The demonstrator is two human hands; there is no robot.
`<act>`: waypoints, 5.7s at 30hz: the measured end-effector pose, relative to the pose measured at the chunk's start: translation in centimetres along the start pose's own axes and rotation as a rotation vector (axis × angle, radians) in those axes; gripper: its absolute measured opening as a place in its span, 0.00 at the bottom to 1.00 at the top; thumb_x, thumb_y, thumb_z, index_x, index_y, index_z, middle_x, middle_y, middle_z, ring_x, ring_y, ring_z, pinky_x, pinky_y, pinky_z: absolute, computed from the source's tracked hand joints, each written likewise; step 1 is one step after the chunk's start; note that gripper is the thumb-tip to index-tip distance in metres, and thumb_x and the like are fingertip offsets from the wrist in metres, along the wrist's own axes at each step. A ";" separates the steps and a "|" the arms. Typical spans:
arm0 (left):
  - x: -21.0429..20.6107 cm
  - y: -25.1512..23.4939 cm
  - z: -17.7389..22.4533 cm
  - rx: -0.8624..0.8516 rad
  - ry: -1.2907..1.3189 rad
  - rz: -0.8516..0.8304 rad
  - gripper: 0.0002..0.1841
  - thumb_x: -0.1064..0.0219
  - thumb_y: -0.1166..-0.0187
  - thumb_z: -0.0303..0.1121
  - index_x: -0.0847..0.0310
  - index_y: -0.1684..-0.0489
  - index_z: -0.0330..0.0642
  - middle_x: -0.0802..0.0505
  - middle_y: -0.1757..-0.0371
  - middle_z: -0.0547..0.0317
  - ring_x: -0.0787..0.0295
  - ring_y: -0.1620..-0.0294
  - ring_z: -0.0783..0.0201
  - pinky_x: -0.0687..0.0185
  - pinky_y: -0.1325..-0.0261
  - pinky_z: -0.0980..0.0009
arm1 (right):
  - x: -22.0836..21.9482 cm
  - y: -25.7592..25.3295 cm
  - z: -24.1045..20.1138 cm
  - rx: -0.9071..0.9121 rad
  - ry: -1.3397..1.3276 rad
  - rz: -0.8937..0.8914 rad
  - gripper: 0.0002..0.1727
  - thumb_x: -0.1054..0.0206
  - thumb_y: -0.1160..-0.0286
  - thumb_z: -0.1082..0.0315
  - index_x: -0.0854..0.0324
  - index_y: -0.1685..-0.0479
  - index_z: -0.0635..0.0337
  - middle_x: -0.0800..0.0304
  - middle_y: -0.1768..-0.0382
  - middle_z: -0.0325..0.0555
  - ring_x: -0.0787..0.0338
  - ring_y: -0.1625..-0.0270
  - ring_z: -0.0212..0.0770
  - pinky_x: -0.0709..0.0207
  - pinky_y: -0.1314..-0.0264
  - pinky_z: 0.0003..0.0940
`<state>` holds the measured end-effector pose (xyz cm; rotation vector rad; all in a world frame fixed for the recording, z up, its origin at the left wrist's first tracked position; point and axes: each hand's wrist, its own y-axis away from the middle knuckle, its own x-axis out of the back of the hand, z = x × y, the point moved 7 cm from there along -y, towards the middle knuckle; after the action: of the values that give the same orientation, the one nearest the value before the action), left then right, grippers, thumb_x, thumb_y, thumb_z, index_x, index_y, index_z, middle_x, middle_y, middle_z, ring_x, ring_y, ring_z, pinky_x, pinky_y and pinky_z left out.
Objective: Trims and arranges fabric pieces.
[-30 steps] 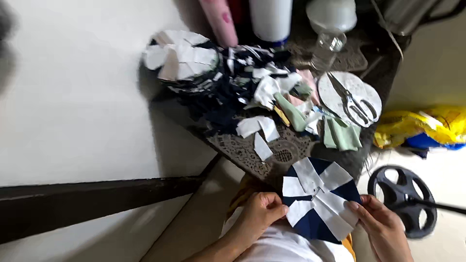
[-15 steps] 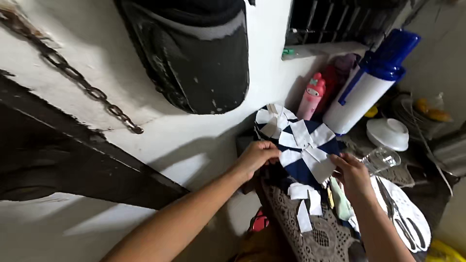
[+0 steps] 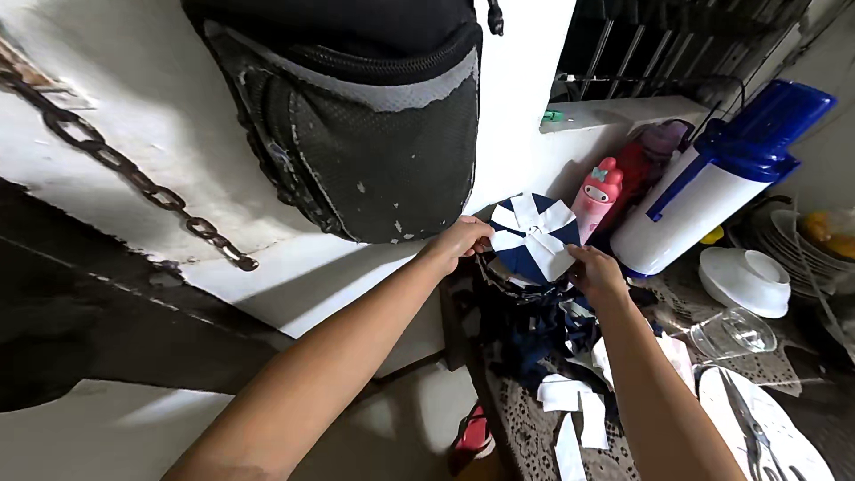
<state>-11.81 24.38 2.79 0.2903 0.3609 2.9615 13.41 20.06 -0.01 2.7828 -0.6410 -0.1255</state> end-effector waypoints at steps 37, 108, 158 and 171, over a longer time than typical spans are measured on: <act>-11.9 -4.5 -0.5 -0.571 -1.106 -0.058 0.31 0.46 0.13 0.59 0.26 0.16 0.55 0.26 0.15 0.39 0.40 0.13 0.29 0.49 0.25 0.19 | 23.1 15.4 -4.0 0.527 0.508 0.369 0.08 0.35 0.16 0.68 0.14 0.52 0.62 0.10 0.68 0.35 0.13 0.69 0.24 0.17 0.63 0.22; -27.1 25.2 -6.2 -0.146 0.182 -0.744 0.10 0.37 0.23 0.20 0.23 0.46 0.34 0.08 0.55 0.58 0.07 0.57 0.68 0.06 0.52 0.69 | 21.0 29.6 10.7 0.778 0.427 0.311 0.29 0.25 0.27 0.54 0.17 0.34 0.67 0.14 0.35 0.60 0.12 0.35 0.42 0.15 0.37 0.33; -16.3 19.3 -3.9 -0.476 0.457 -0.226 0.12 0.54 0.19 0.23 0.27 0.62 0.52 0.08 0.66 0.72 0.08 0.63 0.76 0.09 0.55 0.75 | 17.6 35.8 14.8 0.934 1.083 0.514 0.12 0.38 0.18 0.64 0.07 0.53 0.51 0.03 0.53 0.40 0.08 0.50 0.41 0.17 0.47 0.34; -23.6 20.9 0.5 -0.535 0.287 -0.589 0.12 0.44 0.26 0.23 0.20 0.66 0.56 0.09 0.69 0.74 0.10 0.67 0.79 0.10 0.59 0.79 | 33.9 19.0 7.5 -0.012 1.227 0.483 0.15 0.35 0.24 0.74 0.16 0.44 0.76 0.16 0.41 0.75 0.15 0.37 0.74 0.21 0.44 0.69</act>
<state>8.75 0.55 4.45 -0.2637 -0.2811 2.3831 34.86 -13.16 -2.35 2.0008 -0.8453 1.4823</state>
